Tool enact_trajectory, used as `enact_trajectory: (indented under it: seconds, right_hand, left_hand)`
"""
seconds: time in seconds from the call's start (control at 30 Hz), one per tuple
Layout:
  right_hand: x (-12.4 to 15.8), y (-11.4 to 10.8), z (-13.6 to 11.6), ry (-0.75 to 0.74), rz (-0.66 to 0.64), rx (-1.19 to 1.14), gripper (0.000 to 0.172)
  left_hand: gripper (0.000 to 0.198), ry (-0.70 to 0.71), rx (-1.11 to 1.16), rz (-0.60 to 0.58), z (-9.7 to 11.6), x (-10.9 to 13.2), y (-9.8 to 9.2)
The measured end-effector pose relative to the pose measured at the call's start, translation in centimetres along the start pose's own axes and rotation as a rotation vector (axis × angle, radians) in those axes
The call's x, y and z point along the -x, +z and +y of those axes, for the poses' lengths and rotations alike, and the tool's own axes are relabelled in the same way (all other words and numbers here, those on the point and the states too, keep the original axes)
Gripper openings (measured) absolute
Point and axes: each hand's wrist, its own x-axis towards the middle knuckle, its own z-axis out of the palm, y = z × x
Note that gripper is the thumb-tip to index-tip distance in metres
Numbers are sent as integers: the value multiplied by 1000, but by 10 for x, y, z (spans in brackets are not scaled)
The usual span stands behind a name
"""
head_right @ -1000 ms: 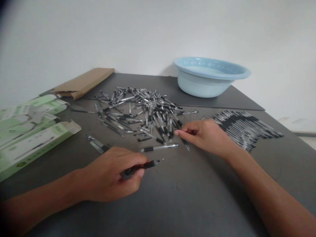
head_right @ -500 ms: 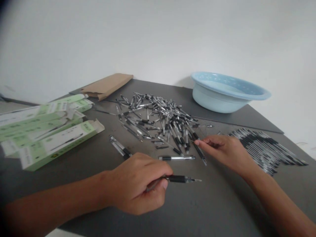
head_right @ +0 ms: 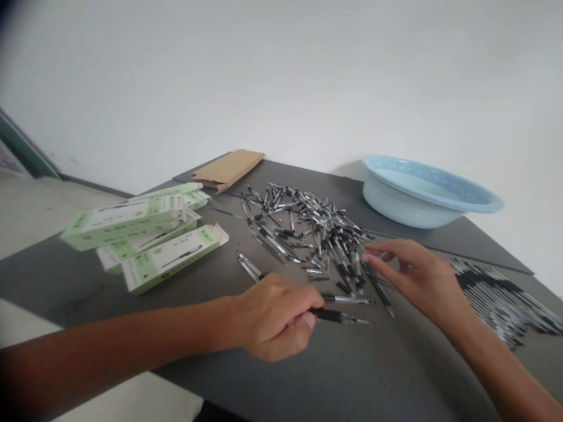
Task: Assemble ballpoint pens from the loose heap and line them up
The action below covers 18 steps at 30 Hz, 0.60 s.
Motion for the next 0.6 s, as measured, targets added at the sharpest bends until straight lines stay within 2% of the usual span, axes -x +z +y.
enact_trajectory:
  seconds: [0.07,0.17,0.27,0.43,0.6]
  right_hand:
    - [-22,5,-24,-84,-102,17,37]
    - [-65,27,-59,-185,-289,71,31]
    - [-107,59,-83,-194,-337,127,32]
    - [-153,102,-94,-174,-386,224,33]
    - [-169,119,-91,-125,-453,288,32]
  left_hand:
    - [6,-44,-3,15,-6,14,-3]
    - [9,-107,28,60,-13,30,-8]
    - [12,-155,112,102,-15,35,-13]
    - [19,-270,280,172,-12,35,-21]
    - [25,-344,423,202,-8,39,-22]
